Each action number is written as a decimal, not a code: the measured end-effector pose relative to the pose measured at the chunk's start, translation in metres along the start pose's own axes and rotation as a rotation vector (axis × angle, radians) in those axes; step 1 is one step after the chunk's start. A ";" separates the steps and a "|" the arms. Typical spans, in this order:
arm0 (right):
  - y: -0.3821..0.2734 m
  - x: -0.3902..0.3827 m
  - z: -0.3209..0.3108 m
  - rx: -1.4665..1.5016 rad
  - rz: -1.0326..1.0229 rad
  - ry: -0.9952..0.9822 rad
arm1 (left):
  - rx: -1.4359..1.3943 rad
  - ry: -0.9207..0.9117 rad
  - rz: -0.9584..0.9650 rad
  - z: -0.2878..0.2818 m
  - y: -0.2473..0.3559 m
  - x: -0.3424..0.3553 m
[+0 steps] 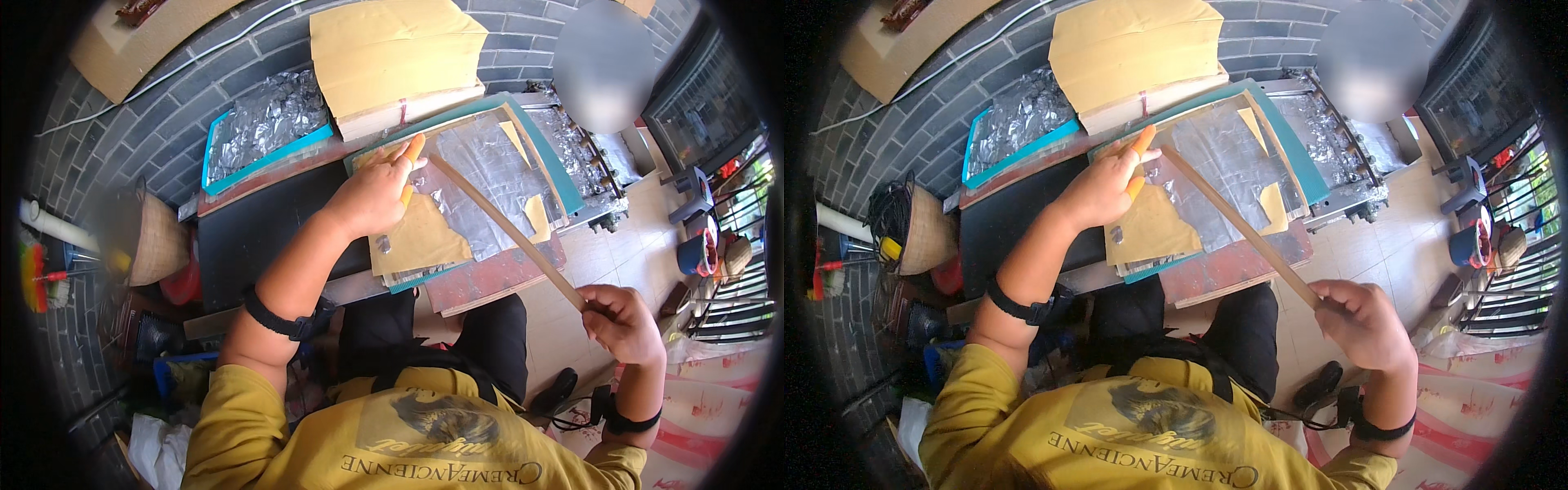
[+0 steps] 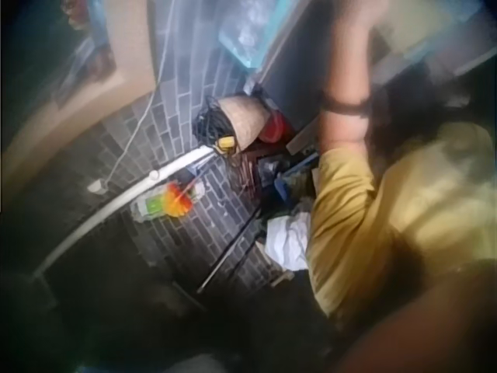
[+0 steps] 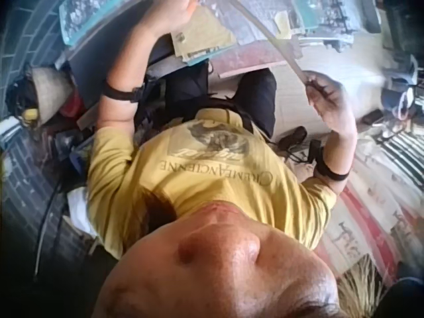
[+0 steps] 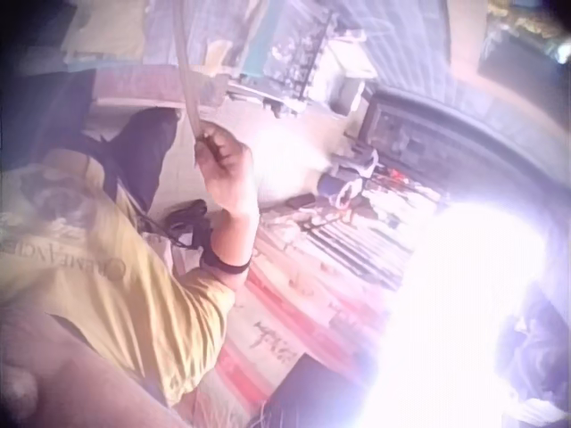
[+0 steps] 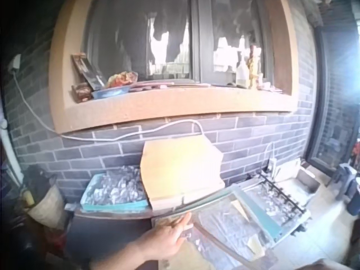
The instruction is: The person uses a wooden stick to peel a layer of aluminum foil off a flat rectangular board. They repeatedly scrape the foil, lift the edges, and pull off strips of the material, placing the removed pieces into a blue tray.
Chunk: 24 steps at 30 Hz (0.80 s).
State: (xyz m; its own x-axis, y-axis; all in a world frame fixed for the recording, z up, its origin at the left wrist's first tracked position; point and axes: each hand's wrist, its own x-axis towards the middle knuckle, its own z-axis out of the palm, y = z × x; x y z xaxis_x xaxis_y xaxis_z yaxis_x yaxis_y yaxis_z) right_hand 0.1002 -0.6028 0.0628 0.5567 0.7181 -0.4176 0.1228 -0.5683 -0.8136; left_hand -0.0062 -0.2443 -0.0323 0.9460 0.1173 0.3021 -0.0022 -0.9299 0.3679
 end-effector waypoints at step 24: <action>0.002 0.008 0.016 -0.057 -0.068 -0.020 | -0.133 0.115 -0.260 0.006 -0.003 0.029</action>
State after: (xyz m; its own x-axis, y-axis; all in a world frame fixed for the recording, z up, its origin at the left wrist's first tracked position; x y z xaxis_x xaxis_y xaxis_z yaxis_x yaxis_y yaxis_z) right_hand 0.0922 -0.5916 0.0516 0.5288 0.7634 -0.3709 0.2065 -0.5396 -0.8162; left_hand 0.0231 -0.2399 -0.0301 0.8778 0.3904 0.2774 0.1853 -0.8110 0.5550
